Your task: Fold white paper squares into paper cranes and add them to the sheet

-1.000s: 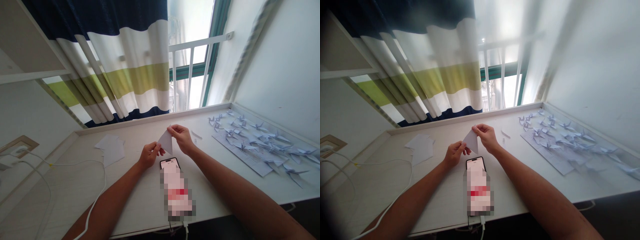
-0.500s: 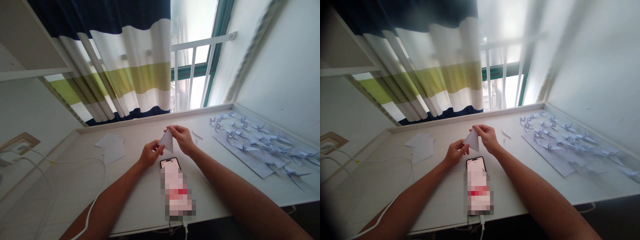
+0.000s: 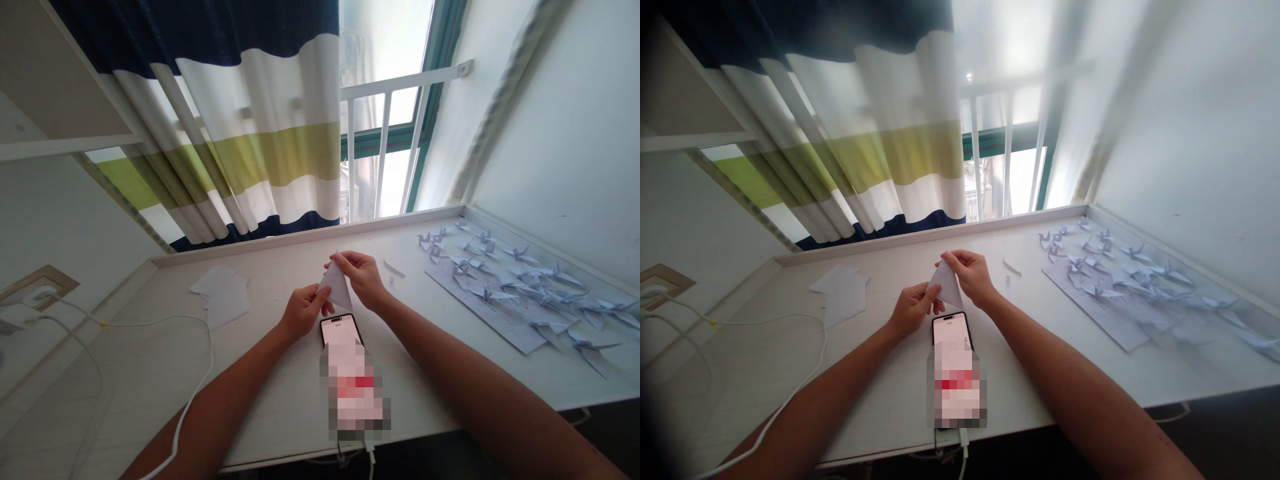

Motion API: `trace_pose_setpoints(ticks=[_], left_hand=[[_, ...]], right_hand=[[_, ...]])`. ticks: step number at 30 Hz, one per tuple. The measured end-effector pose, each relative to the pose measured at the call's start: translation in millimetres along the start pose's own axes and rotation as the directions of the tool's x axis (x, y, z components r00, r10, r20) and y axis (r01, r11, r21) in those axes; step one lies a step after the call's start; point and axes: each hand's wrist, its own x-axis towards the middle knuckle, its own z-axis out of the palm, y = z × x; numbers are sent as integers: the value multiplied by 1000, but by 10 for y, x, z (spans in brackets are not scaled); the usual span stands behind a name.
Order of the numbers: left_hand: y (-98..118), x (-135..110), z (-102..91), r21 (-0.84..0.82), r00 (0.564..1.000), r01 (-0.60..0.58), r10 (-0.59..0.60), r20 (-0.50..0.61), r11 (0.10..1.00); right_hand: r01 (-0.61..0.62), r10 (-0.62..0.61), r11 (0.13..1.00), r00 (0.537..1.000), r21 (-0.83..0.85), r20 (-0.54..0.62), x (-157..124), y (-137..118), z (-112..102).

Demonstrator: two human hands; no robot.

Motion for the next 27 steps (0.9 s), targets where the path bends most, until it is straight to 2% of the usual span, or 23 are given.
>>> trace_pose_setpoints(ticks=[7,19,27], left_hand=[[-30,13,7,-111,996,39,-30,86,993],[-32,23,-7,-141,997,66,-60,43,988],[-43,8,1,-122,997,63,-57,52,991]], right_hand=[[-10,10,999,1000,52,-9,21,-11,-16],[37,-37,999,999,10,10,5,-18,9],[54,-54,998,999,-26,10,11,-40,-11]])
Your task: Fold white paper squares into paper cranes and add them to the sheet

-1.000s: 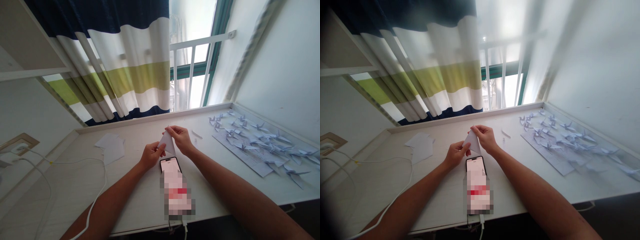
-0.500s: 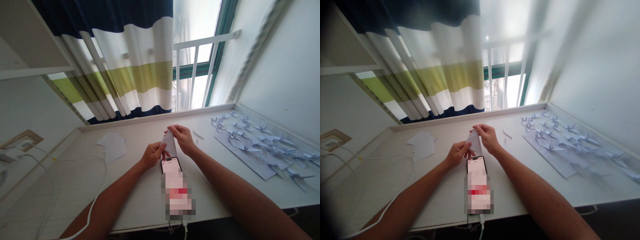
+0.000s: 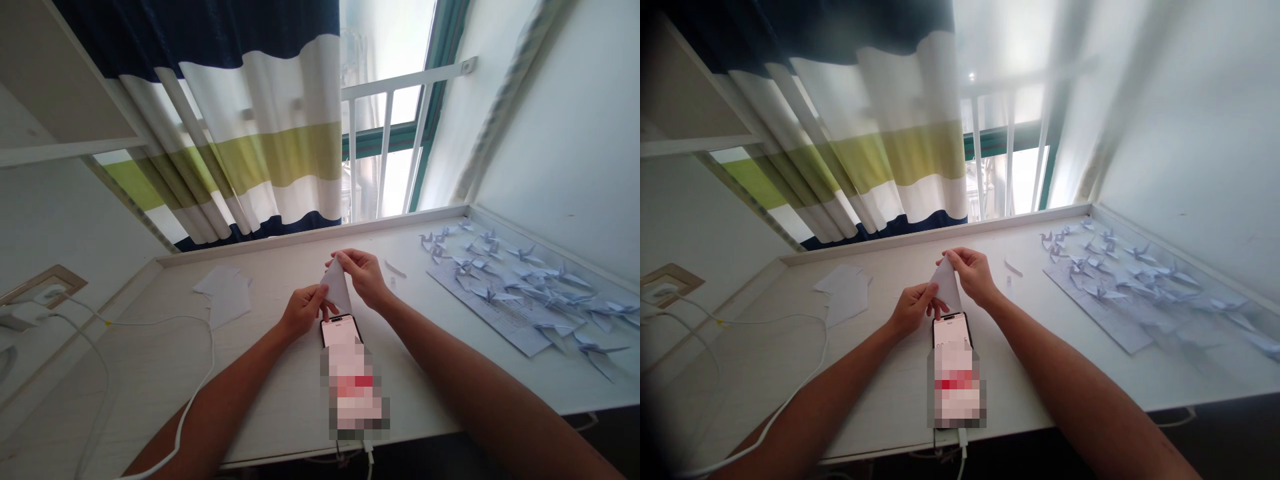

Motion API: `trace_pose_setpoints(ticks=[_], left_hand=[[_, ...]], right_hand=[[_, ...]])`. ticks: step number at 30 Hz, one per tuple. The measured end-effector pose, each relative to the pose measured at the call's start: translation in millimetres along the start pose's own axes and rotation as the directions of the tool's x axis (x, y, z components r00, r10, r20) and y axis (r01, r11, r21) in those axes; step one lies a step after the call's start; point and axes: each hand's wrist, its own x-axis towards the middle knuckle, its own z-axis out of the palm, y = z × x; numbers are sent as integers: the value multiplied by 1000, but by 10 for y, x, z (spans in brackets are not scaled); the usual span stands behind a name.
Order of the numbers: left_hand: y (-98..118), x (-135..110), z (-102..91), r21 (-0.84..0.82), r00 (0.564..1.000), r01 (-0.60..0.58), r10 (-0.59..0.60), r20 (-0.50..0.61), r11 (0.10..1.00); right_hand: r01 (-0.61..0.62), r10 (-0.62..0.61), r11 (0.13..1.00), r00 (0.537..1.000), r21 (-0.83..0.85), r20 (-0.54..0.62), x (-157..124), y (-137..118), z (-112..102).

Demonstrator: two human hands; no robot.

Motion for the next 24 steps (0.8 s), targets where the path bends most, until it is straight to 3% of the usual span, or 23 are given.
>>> trace_pose_setpoints(ticks=[5,12,17,19,24], left_hand=[[14,-17,-9,80,999,25,-28,29,997],[1,-13,-15,37,999,34,-33,-14,999],[24,9,-15,-27,999,-8,7,-37,1000],[28,16,-12,-43,999,-17,15,-52,999],[29,1,1,-32,1000,-26,26,-2,999]], right_hand=[[-27,27,1000,999,-10,-24,-18,12,15],[20,-23,998,998,-52,-60,-7,30,16],[-37,46,997,990,-71,130,10,43,-28],[-68,86,990,984,-122,154,-3,56,-26],[-47,61,981,996,-189,68,-27,114,10]])
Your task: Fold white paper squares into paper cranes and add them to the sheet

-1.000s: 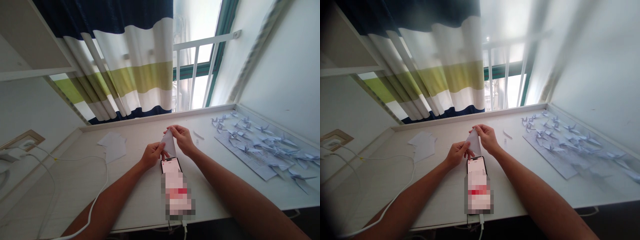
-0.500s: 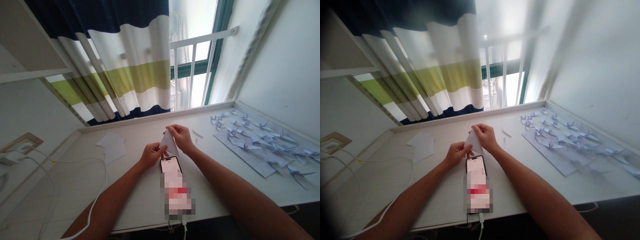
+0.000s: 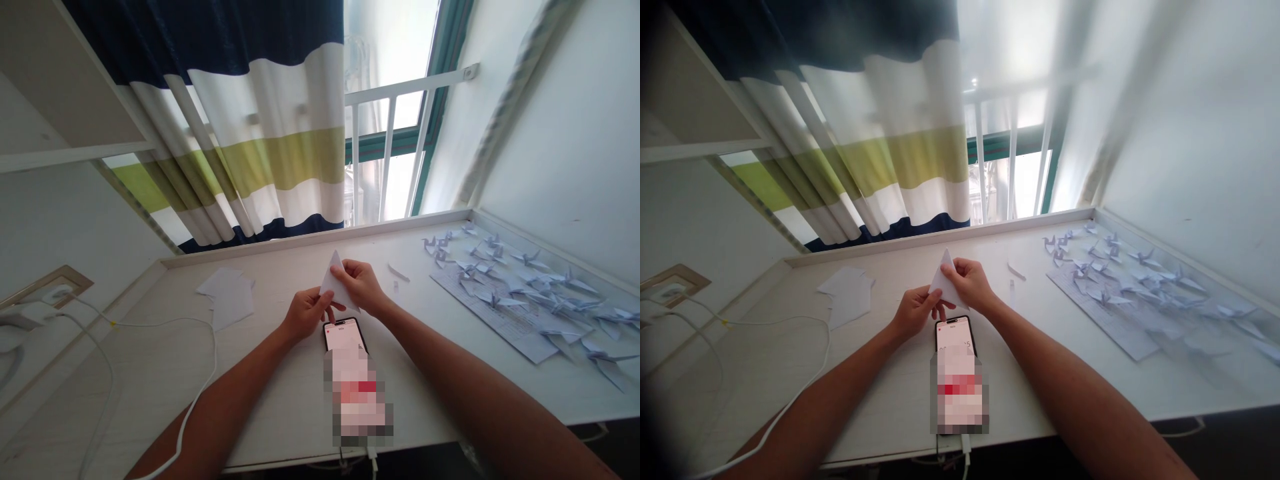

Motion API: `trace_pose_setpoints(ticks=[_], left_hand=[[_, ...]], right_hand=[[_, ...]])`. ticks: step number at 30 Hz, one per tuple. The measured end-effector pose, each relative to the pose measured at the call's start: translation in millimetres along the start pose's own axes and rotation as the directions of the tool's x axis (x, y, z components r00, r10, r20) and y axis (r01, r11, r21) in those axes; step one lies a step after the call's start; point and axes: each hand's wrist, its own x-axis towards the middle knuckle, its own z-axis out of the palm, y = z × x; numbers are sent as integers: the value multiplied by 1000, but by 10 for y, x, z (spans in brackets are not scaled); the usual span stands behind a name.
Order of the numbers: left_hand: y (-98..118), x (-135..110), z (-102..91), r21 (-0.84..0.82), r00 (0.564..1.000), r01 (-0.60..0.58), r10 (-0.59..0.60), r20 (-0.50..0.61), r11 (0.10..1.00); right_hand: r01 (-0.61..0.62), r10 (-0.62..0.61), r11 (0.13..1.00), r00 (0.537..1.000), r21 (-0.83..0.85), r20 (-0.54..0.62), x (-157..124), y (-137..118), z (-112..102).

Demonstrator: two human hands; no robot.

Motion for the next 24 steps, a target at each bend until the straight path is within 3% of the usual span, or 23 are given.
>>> trace_pose_setpoints(ticks=[13,24], left_hand=[[17,4,20,-5,1000,16,-16,-10,1000],[-6,36,40,-194,998,61,-59,17,979]], right_hand=[[25,-27,999,998,-34,-51,-5,10,31],[7,-9,1000,996,-15,-87,-13,9,68]])
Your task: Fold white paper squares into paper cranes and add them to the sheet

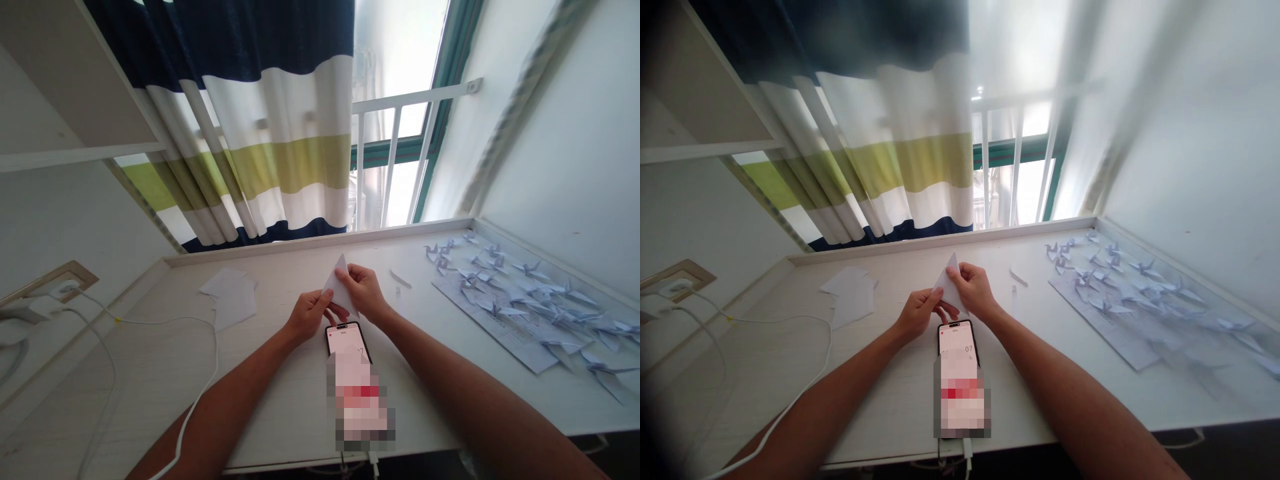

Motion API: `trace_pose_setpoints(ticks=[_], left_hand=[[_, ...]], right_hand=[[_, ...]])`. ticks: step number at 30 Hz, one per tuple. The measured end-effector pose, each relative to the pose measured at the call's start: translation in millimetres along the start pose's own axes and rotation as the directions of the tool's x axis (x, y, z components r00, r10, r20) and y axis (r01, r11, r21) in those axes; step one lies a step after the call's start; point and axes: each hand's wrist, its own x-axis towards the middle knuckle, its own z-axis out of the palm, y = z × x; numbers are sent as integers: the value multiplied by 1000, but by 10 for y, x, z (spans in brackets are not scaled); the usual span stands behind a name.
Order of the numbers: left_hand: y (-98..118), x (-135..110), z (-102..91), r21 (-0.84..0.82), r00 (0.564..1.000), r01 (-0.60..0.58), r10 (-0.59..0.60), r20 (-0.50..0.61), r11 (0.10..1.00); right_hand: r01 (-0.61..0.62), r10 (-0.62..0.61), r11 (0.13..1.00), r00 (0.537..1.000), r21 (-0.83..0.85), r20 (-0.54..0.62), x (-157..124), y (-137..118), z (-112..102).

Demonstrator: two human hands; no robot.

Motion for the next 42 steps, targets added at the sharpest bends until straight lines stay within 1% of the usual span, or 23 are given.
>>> trace_pose_setpoints(ticks=[4,6,9,11,14,20,23,25,27,29,33,35,37,39,42], left_hand=[[-15,-3,-15,8,1000,-1,1,12,1000],[-15,-10,-32,68,1000,-23,23,-1,997],[-4,-18,-53,224,990,-91,112,-83,970],[6,-18,-56,276,982,-97,138,-132,956],[17,-9,-42,221,985,-71,104,-139,973],[20,4,-21,56,997,-53,56,-49,997],[24,9,-29,24,999,-28,29,-19,999],[25,6,-36,42,999,-26,27,-21,999],[24,-6,-41,103,998,-43,47,-41,994],[21,-28,-43,202,995,-65,80,-66,977],[10,-67,-51,422,983,-104,159,-96,901],[4,-68,-63,476,975,-121,195,-111,871],[1,-55,-81,464,969,-125,208,-132,877],[3,-36,-101,408,970,-122,196,-146,905],[10,-17,-120,314,976,-120,170,-136,942]], right_hand=[[-6,6,1000,1000,3,-7,-11,0,12],[-16,16,1000,1000,15,13,-20,-4,18],[-15,14,999,999,39,37,-36,-12,32],[14,-15,999,999,30,28,-48,-16,44],[31,-31,999,999,10,29,-61,-23,54],[27,-26,999,999,-36,27,-42,-25,20],[42,-41,998,999,-47,32,-22,-17,-5],[53,-51,998,997,-39,52,-11,-18,-15],[64,-63,998,996,-18,60,-4,-32,-20],[88,-88,996,996,12,31,1,-59,-23],[160,-159,987,986,30,-47,-3,-124,-25],[187,-185,982,981,22,-62,-13,-140,-21],[204,-201,978,978,49,-47,-22,-141,-13],[209,-210,973,978,103,0,-29,-139,-7],[201,-214,966,975,164,66,-37,-157,-2]])
